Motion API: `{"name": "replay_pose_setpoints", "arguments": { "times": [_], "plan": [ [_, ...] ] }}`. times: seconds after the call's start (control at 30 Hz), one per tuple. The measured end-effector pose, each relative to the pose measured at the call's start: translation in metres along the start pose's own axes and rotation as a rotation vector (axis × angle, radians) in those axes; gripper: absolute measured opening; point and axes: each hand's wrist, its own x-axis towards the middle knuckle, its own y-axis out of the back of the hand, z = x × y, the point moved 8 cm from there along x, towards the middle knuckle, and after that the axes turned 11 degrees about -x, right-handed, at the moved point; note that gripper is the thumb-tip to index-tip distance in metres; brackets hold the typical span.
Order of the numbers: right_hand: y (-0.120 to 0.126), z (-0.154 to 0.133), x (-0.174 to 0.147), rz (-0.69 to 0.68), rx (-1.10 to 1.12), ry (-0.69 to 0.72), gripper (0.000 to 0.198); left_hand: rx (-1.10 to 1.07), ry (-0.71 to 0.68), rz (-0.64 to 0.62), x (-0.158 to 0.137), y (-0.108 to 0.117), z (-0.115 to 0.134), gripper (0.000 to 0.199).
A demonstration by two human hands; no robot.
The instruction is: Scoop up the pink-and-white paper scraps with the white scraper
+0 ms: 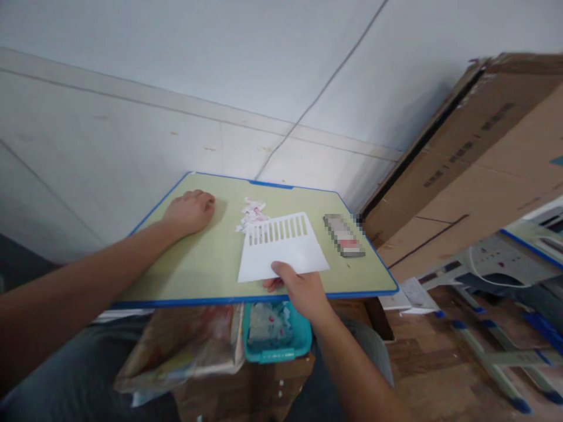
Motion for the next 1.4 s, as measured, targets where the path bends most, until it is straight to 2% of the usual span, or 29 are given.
{"name": "replay_pose_setpoints", "arguments": {
  "times": [0.23, 0.37, 0.5, 0.63, 0.73, 0.8, 0.87, 0.9, 1.07, 1.13, 1.27, 1.4],
  "plan": [
    [-0.011, -0.003, 0.003, 0.010, 0.144, -0.102, 0.011, 0.012, 0.034, -0.039, -0.061, 0.011, -0.017, 0.059],
    [-0.008, -0.011, 0.009, 0.092, 0.158, -0.122, 0.012, 0.013, 0.061, -0.048, -0.085, 0.028, -0.031, 0.062],
    [-0.003, -0.015, 0.015, 0.208, 0.165, -0.137, 0.019, 0.007, 0.126, -0.034, -0.099, 0.051, -0.067, 0.067],
    [-0.008, -0.018, 0.030, 0.260, 0.141, -0.135, 0.024, -0.001, 0.137, 0.003, -0.100, 0.067, -0.117, 0.065],
    [-0.015, -0.020, 0.049, 0.287, 0.137, -0.116, 0.024, -0.034, 0.124, 0.054, -0.099, 0.072, -0.149, 0.063],
    [-0.022, -0.022, 0.064, 0.294, 0.141, -0.104, 0.024, -0.054, 0.150, 0.063, -0.100, 0.071, -0.159, 0.064],
    [-0.031, -0.025, 0.078, 0.299, 0.145, -0.090, 0.020, -0.077, 0.157, 0.077, -0.100, 0.068, -0.152, 0.065],
    [-0.036, -0.025, 0.083, 0.301, 0.146, -0.082, 0.018, -0.084, 0.133, 0.070, -0.099, 0.064, -0.141, 0.067],
    [-0.054, -0.025, 0.097, 0.311, 0.117, -0.044, 0.010, -0.103, -0.024, 0.044, -0.092, 0.038, -0.058, 0.062],
    [-0.055, -0.023, 0.095, 0.313, 0.097, -0.039, 0.011, -0.092, -0.040, 0.050, -0.092, 0.029, -0.035, 0.057],
    [-0.049, -0.021, 0.086, 0.314, 0.082, -0.039, 0.013, -0.013, -0.004, 0.075, -0.102, 0.024, -0.017, 0.054],
    [-0.041, -0.022, 0.081, 0.329, 0.087, -0.047, 0.002, 0.027, 0.016, 0.067, -0.118, 0.029, -0.011, 0.054]
  ]
}}
